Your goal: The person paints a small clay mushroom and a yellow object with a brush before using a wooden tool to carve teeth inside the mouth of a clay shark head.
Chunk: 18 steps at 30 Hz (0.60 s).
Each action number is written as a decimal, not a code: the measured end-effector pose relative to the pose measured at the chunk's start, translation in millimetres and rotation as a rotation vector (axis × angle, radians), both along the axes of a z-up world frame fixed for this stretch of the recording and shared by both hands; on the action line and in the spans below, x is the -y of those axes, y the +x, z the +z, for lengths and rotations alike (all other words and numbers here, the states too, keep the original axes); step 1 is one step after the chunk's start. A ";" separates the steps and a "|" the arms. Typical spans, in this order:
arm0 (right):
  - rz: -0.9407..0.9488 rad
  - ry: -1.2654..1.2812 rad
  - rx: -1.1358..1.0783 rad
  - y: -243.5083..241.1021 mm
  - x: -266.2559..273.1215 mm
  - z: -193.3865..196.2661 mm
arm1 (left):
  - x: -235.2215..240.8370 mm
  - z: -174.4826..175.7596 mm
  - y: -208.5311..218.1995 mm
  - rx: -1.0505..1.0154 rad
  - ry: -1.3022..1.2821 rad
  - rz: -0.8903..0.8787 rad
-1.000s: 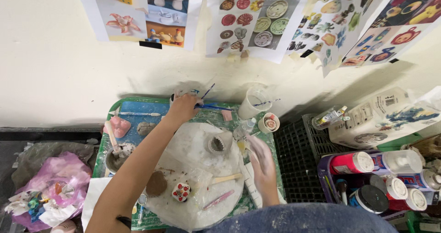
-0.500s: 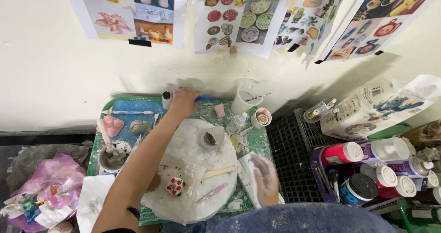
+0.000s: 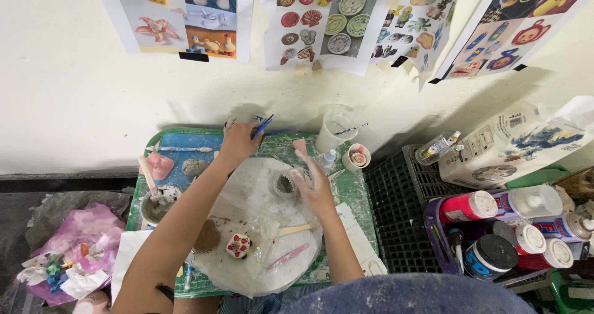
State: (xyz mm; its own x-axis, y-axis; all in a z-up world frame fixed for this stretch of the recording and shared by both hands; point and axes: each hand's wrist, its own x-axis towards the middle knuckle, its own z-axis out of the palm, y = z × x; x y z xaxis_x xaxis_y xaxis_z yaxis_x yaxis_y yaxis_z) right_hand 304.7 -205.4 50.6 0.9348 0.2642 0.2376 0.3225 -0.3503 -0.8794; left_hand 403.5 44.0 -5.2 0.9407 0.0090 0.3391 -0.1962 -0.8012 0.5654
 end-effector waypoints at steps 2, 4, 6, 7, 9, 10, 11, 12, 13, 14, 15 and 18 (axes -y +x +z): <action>0.008 -0.034 0.121 6.2 -7.3 -7.0 | 2.3 5.1 -5.0 -0.010 0.057 -0.011; 0.003 -0.042 0.171 7.3 -11.1 -13.3 | 4.6 6.3 -6.8 -0.025 0.084 -0.035; -0.015 -0.026 0.153 7.4 -12.1 -17.7 | 6.1 4.2 -6.6 -0.047 0.109 -0.049; -0.012 -0.001 0.127 6.8 -12.0 -18.9 | 7.1 2.5 -6.4 -0.064 0.122 -0.052; -0.008 0.048 0.075 5.7 -11.2 -19.5 | 8.5 -0.7 -4.9 -0.086 0.161 -0.054; -0.017 0.065 0.065 5.1 -11.1 -19.2 | 8.7 -1.8 -3.4 -0.091 0.188 -0.053; -0.025 0.081 0.055 4.8 -10.8 -18.5 | 9.7 -2.5 -1.7 -0.097 0.214 -0.052; -0.033 0.098 0.045 4.4 -10.6 -17.7 | 11.0 -2.7 0.0 -0.108 0.243 -0.054; -0.036 0.060 0.058 3.1 -11.3 -17.6 | 12.2 -2.8 1.1 -0.120 0.274 -0.058; -0.039 0.022 0.070 2.3 -12.3 -17.5 | 13.5 -2.1 2.1 -0.132 0.305 -0.062; -0.041 -0.016 0.082 1.2 -12.3 -17.3 | 14.7 -0.5 2.6 -0.155 0.317 -0.067; -0.042 0.007 0.041 -4.0 -7.7 -17.4 | 17.2 8.6 -4.4 -0.169 0.323 -0.101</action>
State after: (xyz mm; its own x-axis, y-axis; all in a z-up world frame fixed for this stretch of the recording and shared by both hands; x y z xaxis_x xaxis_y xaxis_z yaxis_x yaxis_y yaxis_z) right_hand 300.7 -197.7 33.1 0.9343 0.2231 0.2780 0.3438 -0.3585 -0.8679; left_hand 399.1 26.8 3.4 0.9743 -0.1689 0.1488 -0.2089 -0.9248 0.3179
